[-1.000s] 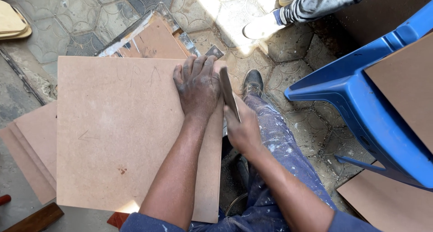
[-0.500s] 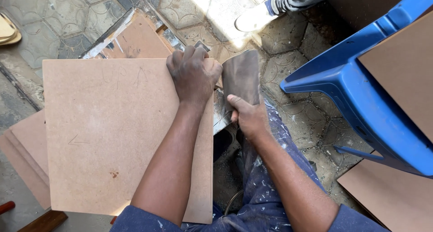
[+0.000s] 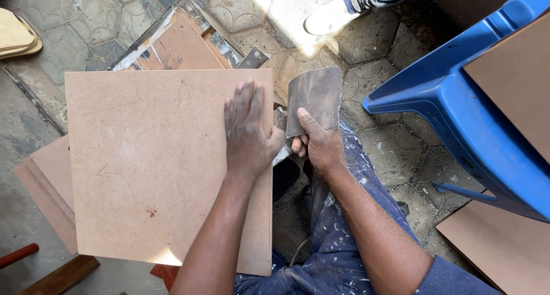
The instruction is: The person sands the edges and surface of a rectangular wooden board using a sanding block. They hold the board with one hand and rub the sanding block along the edges and face, occasionally repositioning the board to access different areas.
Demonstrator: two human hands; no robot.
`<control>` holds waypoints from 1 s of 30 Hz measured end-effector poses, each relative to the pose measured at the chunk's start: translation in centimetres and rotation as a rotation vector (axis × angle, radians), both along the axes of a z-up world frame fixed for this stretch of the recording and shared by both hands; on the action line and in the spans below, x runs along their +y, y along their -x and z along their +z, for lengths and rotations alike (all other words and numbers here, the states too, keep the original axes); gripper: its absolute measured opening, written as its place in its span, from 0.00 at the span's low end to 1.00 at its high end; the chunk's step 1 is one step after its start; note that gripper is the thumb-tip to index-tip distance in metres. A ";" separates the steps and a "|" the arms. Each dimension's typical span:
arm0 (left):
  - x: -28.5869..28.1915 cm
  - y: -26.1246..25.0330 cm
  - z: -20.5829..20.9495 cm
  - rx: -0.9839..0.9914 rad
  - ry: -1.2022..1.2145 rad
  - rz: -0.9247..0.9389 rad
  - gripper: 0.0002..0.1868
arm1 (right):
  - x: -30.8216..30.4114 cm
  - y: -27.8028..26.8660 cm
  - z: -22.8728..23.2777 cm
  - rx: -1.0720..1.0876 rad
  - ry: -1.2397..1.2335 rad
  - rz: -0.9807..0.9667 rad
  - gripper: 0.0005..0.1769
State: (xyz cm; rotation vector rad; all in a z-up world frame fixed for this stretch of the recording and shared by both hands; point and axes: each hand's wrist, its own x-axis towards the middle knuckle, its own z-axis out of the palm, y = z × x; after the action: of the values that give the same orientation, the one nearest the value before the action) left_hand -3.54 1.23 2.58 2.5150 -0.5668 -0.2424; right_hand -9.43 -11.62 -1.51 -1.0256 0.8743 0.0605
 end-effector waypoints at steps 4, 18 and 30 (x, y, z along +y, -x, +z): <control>1.2 1.6 -1.2 -0.085 -0.018 0.016 0.45 | 0.6 0.5 -0.9 -0.043 0.030 0.019 0.25; 0.8 -4.3 1.9 0.726 0.064 0.571 0.25 | 3.8 3.9 -1.9 -0.061 -0.031 0.089 0.14; 2.1 -4.8 -0.4 0.863 0.104 0.708 0.27 | 3.6 0.9 2.2 0.061 0.264 0.221 0.25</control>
State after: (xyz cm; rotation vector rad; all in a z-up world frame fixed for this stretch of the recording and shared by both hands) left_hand 1.22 3.33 2.14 2.0598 0.6153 -0.9058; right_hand -10.33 -8.07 0.68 -1.3720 0.8352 0.1671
